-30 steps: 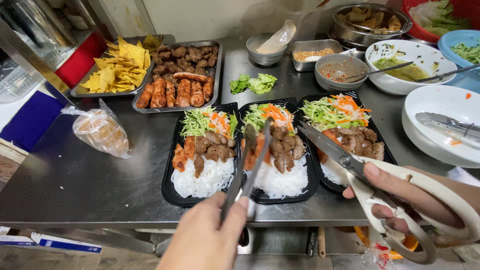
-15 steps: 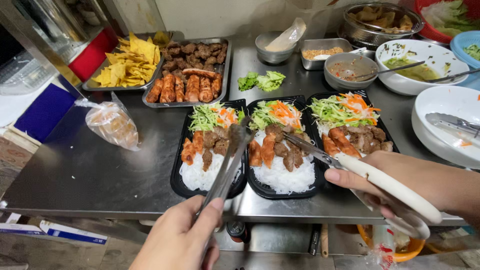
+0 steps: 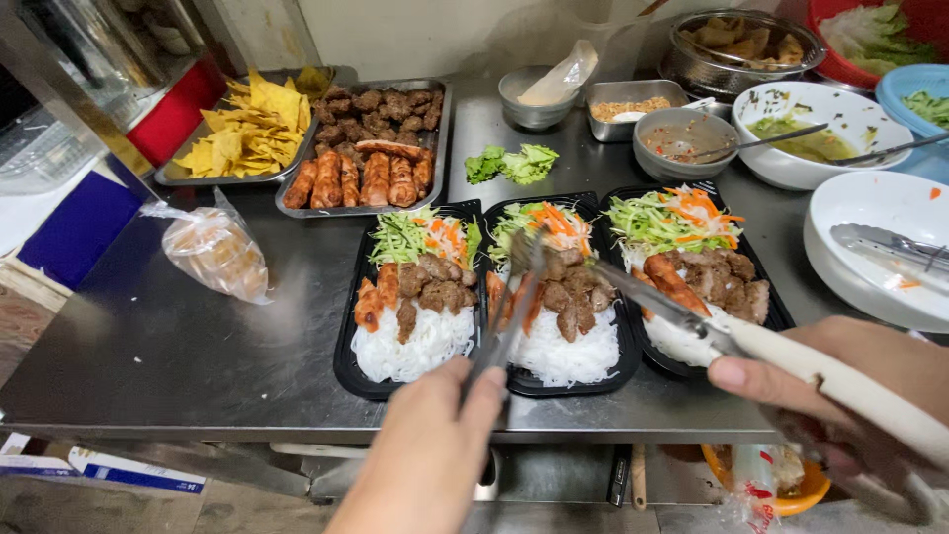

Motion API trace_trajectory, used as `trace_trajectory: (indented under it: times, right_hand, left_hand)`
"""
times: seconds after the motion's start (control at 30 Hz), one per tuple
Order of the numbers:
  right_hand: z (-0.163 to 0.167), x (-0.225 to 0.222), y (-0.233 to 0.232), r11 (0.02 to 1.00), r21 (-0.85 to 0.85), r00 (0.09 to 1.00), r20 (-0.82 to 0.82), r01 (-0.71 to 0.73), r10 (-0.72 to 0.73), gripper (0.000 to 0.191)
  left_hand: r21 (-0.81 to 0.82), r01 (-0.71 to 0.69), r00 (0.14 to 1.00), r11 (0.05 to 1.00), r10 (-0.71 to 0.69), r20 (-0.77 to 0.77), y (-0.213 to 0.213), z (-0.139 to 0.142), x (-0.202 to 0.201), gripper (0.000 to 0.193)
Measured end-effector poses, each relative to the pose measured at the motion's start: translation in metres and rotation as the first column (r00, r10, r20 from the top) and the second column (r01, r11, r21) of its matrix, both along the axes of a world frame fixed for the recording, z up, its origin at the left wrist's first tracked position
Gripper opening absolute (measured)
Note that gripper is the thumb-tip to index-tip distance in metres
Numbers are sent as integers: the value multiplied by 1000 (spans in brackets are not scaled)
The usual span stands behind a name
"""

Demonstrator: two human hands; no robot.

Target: The person uses tongs and scissors to cut fried chicken and meat, placing them into three black containers with rice and vegetables. They then add sauce, crushed peanuts, and tortilla chips to each container.

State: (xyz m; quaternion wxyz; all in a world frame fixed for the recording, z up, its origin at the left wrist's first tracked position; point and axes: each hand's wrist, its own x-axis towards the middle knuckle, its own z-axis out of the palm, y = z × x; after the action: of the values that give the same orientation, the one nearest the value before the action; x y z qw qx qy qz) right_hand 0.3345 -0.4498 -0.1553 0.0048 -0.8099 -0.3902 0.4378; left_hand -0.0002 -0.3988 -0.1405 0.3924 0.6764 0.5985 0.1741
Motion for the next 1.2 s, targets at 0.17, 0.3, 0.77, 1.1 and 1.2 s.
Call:
trace_trajectory:
  times: [0.17, 0.3, 0.77, 1.1, 1.2]
  right_hand:
    - [-3, -26, -5, 999, 47, 984, -179, 26, -17, 59]
    - [12, -52, 10, 984, 11, 981, -80, -178, 178, 61]
    - [31, -55, 31, 999, 1, 997, -56, -44, 44, 68]
    - [31, -47, 55, 984, 2, 974, 144, -179, 177, 73]
    - [38, -51, 51, 994, 72, 996, 45, -79, 76, 74]
  left_hand:
    - [-286, -263, 964, 921, 245, -100, 5, 7, -36, 40]
    - [-134, -109, 987, 985, 92, -128, 4, -42, -53, 36]
    - [51, -83, 993, 995, 87, -75, -6, -82, -44, 39]
    - [84, -133, 983, 988, 142, -117, 2, -38, -36, 38]
    - [148, -162, 939, 976, 199, -282, 19, -32, -68, 38]
